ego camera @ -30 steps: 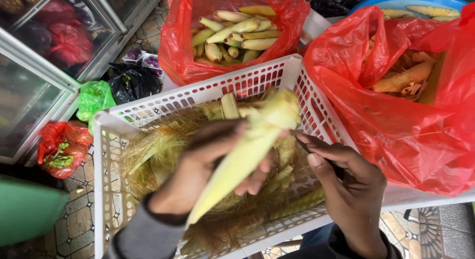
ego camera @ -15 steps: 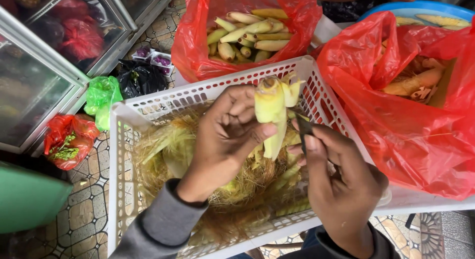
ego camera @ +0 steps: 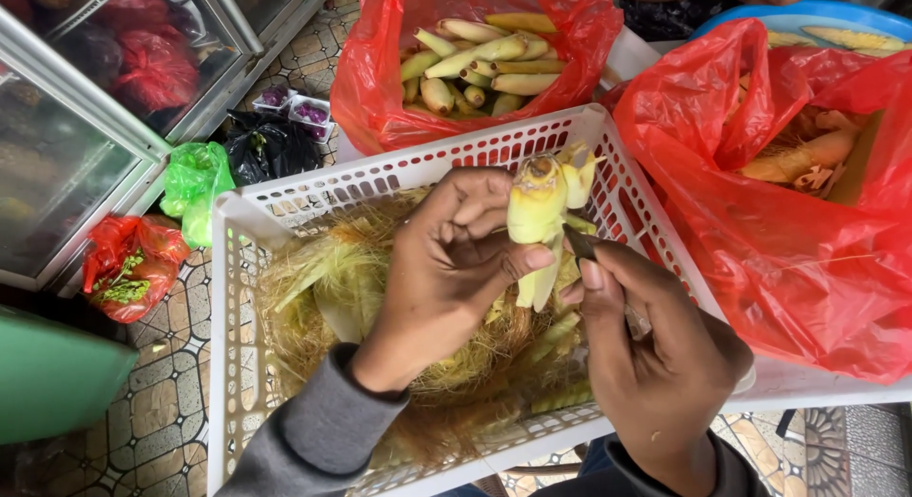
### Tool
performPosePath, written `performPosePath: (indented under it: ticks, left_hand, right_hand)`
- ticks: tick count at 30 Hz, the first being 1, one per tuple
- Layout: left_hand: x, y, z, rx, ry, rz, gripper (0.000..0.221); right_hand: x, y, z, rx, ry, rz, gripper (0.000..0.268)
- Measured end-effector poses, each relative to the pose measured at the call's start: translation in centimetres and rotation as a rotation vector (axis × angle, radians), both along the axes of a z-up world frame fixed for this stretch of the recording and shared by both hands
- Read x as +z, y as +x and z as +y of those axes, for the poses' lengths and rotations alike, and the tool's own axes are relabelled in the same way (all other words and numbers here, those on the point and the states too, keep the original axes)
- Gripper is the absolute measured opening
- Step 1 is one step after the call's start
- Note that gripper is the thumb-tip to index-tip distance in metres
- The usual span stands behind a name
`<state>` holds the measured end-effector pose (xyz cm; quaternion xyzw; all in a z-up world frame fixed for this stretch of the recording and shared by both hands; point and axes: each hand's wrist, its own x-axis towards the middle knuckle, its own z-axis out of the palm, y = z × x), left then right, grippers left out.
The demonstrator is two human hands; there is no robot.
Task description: Peeling and trimming baby corn using a knife in a food preparation area.
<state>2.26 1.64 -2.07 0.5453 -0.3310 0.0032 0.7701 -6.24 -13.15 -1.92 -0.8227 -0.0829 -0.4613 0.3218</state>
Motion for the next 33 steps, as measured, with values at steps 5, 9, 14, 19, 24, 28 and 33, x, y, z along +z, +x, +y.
performPosePath:
  ticks: [5, 9, 14, 19, 24, 28, 33]
  left_hand:
    - [0.6, -0.4, 0.0, 0.031, 0.01, -0.002, 0.041]
    - [0.0, 0.2, 0.1, 0.047, -0.089, -0.058, 0.035]
    - [1.2, 0.5, 1.4, 0.093, -0.152, -0.11, 0.033]
    - [2.4, 1.1, 2.9, 0.135, -0.222, -0.164, 0.026]
    - [3.9, 0.9, 5.7, 0.034, -0.541, -0.157, 0.026]
    - [4.2, 0.4, 4.5, 0.11, -0.424, -0.228, 0.022]
    - [1.6, -0.6, 0.4, 0.13, 0.245, -0.097, 0.046]
  right_hand:
    - [0.3, -0.2, -0.3, 0.005, -0.024, 0.039, 0.013]
    - [-3.0, 0.6, -1.8, -0.028, -0.129, 0.04, 0.017]
    - [-2.1, 1.0, -1.2, 0.114, -0.159, 0.147, 0.025]
    - [-2.4, 1.9, -0.5, 0.175, -0.259, 0.187, 0.014]
    - [-3.7, 2.1, -0.3, 0.266, -0.546, 0.661, 0.016]
    - [-3.2, 2.6, -1.8, 0.221, -0.283, 0.28, 0.007]
    - [0.8, 0.7, -4.3, -0.059, -0.004, 0.424, 0.024]
